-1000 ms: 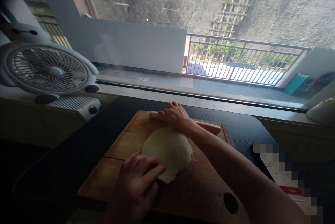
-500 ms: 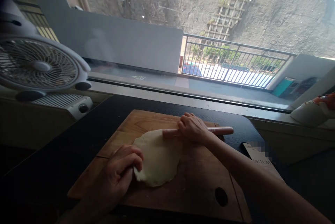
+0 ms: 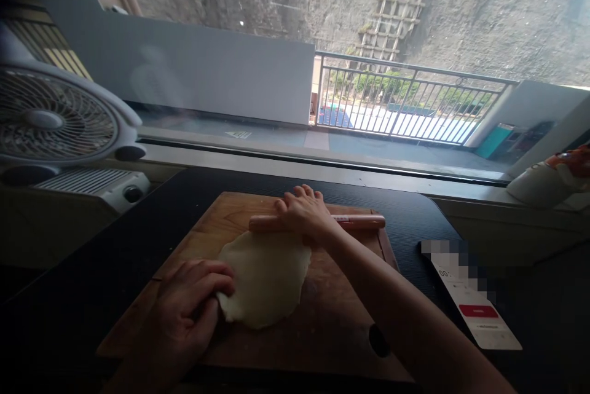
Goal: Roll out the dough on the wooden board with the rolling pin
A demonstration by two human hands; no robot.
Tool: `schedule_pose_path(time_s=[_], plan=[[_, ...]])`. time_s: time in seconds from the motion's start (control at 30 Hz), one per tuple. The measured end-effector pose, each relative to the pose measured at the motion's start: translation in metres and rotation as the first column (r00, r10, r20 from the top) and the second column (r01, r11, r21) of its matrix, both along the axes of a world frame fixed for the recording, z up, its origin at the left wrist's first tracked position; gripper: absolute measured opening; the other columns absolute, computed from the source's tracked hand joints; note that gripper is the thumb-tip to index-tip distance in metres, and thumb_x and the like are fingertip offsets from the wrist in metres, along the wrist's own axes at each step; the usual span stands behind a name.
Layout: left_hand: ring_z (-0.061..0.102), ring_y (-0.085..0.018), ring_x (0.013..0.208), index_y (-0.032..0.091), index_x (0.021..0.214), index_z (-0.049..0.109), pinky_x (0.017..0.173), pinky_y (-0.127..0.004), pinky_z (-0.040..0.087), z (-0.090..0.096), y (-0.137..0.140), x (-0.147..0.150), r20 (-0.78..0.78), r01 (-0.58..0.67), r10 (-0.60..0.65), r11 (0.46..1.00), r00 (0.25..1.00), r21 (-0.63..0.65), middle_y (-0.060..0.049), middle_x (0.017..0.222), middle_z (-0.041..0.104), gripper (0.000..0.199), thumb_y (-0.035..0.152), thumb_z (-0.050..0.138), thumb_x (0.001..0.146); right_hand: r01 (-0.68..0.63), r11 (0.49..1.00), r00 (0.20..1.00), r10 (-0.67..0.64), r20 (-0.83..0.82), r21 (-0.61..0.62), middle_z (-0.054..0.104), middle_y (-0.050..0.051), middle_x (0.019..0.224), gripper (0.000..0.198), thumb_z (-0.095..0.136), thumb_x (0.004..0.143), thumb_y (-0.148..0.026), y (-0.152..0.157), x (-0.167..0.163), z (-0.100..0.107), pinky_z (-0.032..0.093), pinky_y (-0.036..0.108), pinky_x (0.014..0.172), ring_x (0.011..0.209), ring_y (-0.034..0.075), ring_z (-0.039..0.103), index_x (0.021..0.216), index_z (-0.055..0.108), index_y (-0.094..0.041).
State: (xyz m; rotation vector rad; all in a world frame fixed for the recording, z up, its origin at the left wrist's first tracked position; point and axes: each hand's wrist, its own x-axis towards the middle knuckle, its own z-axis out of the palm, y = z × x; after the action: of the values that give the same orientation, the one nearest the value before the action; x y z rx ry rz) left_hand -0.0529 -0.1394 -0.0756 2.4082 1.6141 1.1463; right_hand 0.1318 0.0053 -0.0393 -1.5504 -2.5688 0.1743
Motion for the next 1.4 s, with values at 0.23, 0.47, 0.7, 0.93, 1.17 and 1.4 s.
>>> schedule_pose_path(time_s=[0.23, 0.47, 0.7, 0.93, 1.17, 1.4], plan=[[0.051, -0.019, 0.086, 0.02, 0.073, 0.056, 0.086, -0.041, 0.036, 0.0, 0.001, 0.0, 0.013, 0.015, -0.015, 1.0, 1.0, 0.005, -0.002, 0.085, 0.059, 0.022, 0.005, 0.041, 0.073, -0.182, 0.983, 0.982, 0.183, -0.033, 0.027, 0.036, 0.005, 0.14, 0.051, 0.019, 0.093, -0.048, -0.046, 0.008, -0.002, 0.016, 0.044, 0.105, 0.133, 0.024, 0.017, 0.134, 0.035, -0.023], [0.051, -0.019, 0.087, 0.02, 0.073, 0.057, 0.089, -0.042, 0.034, 0.0, -0.001, 0.002, 0.039, -0.009, 0.01, 1.0, 0.999, -0.029, -0.003, 0.086, 0.06, 0.024, 0.004, 0.039, 0.074, -0.055, 0.997, 0.998, 0.055, -0.008, -0.063, 0.035, 0.008, 0.14, 0.052, 0.013, 0.094, -0.048, -0.001, -0.009, 0.004, 0.021, 0.05, 0.102, 0.133, 0.027, 0.017, 0.118, 0.052, -0.023], [0.051, -0.019, 0.087, 0.02, 0.072, 0.057, 0.09, -0.042, 0.034, 0.0, -0.002, 0.002, 0.055, -0.008, 0.009, 1.0, 0.998, -0.027, -0.003, 0.085, 0.059, 0.023, 0.005, 0.04, 0.075, -0.231, 0.973, 0.972, 0.231, -0.051, 0.001, 0.03, 0.005, 0.144, 0.054, 0.023, 0.093, -0.049, -0.073, 0.008, 0.005, 0.014, 0.039, 0.108, 0.135, 0.021, 0.014, 0.138, 0.029, -0.02], [0.051, -0.019, 0.086, 0.02, 0.072, 0.056, 0.091, -0.044, 0.033, 0.002, -0.003, 0.003, 0.054, -0.018, 0.02, 0.999, 0.998, -0.029, -0.003, 0.085, 0.059, 0.023, 0.005, 0.039, 0.076, -0.031, 0.999, 0.999, 0.03, -0.024, -0.039, 0.036, 0.008, 0.139, 0.05, 0.015, 0.094, -0.047, -0.028, -0.011, 0.006, 0.02, 0.049, 0.103, 0.134, 0.028, 0.017, 0.122, 0.049, -0.022], [0.051, -0.019, 0.084, 0.02, 0.072, 0.056, 0.091, -0.045, 0.033, -0.001, -0.001, 0.003, 0.038, -0.016, 0.016, 1.0, 0.999, -0.003, -0.002, 0.084, 0.059, 0.022, 0.006, 0.04, 0.075, -0.14, 0.99, 0.988, 0.14, -0.065, -0.01, 0.033, 0.005, 0.142, 0.049, 0.018, 0.094, -0.045, -0.051, -0.002, 0.002, 0.016, 0.044, 0.106, 0.135, 0.023, 0.013, 0.134, 0.036, -0.023], [0.052, -0.019, 0.085, 0.02, 0.072, 0.057, 0.091, -0.045, 0.033, 0.001, -0.002, 0.003, 0.007, -0.025, 0.025, 1.0, 1.0, -0.006, -0.002, 0.084, 0.06, 0.022, 0.006, 0.041, 0.074, -0.066, 0.998, 0.996, 0.066, -0.054, 0.0, 0.041, 0.007, 0.135, 0.048, 0.016, 0.094, -0.044, -0.032, -0.014, 0.0, 0.022, 0.046, 0.102, 0.132, 0.025, 0.02, 0.124, 0.047, -0.022]])
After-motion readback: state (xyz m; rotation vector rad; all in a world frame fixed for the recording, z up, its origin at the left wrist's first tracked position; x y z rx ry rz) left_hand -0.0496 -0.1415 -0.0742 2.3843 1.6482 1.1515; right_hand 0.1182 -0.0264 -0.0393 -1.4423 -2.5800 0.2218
